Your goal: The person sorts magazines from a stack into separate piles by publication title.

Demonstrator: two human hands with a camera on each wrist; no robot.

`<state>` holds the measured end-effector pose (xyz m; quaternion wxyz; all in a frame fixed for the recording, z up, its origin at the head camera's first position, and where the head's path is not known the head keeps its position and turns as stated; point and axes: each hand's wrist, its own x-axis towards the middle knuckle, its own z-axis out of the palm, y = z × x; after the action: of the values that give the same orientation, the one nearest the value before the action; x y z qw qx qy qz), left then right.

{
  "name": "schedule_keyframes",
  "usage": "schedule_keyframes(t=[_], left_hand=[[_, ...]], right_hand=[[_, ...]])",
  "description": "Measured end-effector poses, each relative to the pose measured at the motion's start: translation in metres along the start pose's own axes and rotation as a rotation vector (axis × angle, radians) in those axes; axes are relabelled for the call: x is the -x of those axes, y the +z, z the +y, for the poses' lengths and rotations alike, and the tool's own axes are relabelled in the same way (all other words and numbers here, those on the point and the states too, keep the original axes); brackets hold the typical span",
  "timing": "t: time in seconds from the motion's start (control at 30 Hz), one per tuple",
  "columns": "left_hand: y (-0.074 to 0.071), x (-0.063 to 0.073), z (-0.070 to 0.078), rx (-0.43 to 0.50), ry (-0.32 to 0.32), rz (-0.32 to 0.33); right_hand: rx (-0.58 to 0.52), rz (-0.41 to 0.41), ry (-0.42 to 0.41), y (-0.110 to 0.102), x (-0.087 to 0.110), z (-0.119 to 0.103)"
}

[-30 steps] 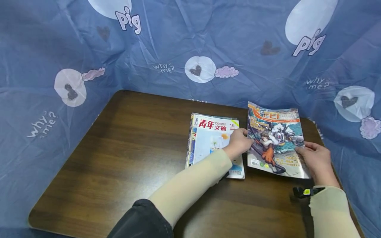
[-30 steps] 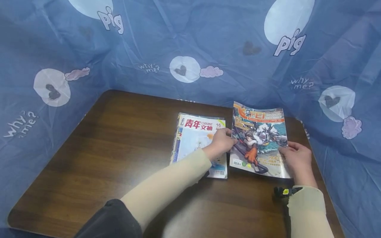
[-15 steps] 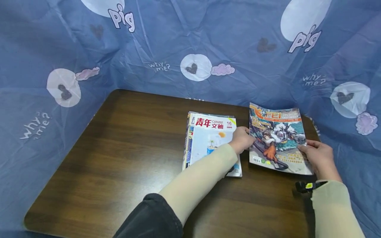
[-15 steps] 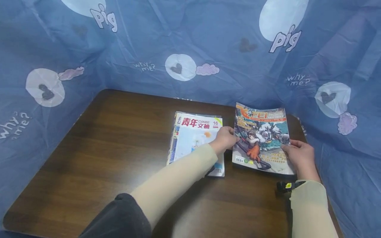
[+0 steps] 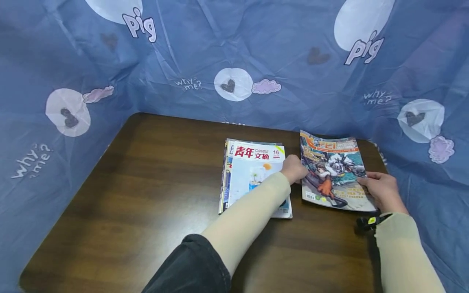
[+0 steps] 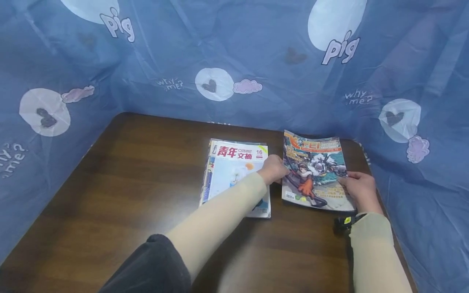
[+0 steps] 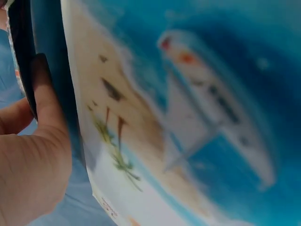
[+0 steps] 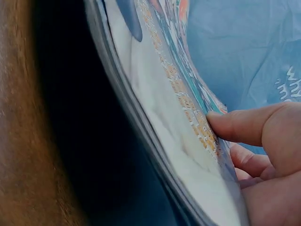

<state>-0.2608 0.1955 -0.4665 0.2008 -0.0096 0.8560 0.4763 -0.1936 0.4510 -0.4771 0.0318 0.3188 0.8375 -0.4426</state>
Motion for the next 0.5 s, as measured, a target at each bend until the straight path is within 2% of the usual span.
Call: schedule_keyframes(t=[0.07, 0.17, 0.3, 0.5], left_hand=[[0.0015, -0.0019, 0.001, 0.033, -0.032, -0.022], [0.0054, -0.0052, 0.0018, 0.059, -0.046, -0.046], [0.008, -0.0063, 0.0011, -0.005, -0.021, -0.033], [0.0092, -0.0045, 0.0007, -0.091, 0.002, -0.022]], right_hand=[[0.015, -0.011, 0.006, -0.0003, -0.0028, 0.0011], [0.032, -0.015, 0.025, -0.0026, -0.0041, -0.0002], [0.039, -0.004, 0.043, -0.0024, -0.0048, -0.002], [0.102, 0.015, -0.005, -0.0001, -0.0044, -0.0031]])
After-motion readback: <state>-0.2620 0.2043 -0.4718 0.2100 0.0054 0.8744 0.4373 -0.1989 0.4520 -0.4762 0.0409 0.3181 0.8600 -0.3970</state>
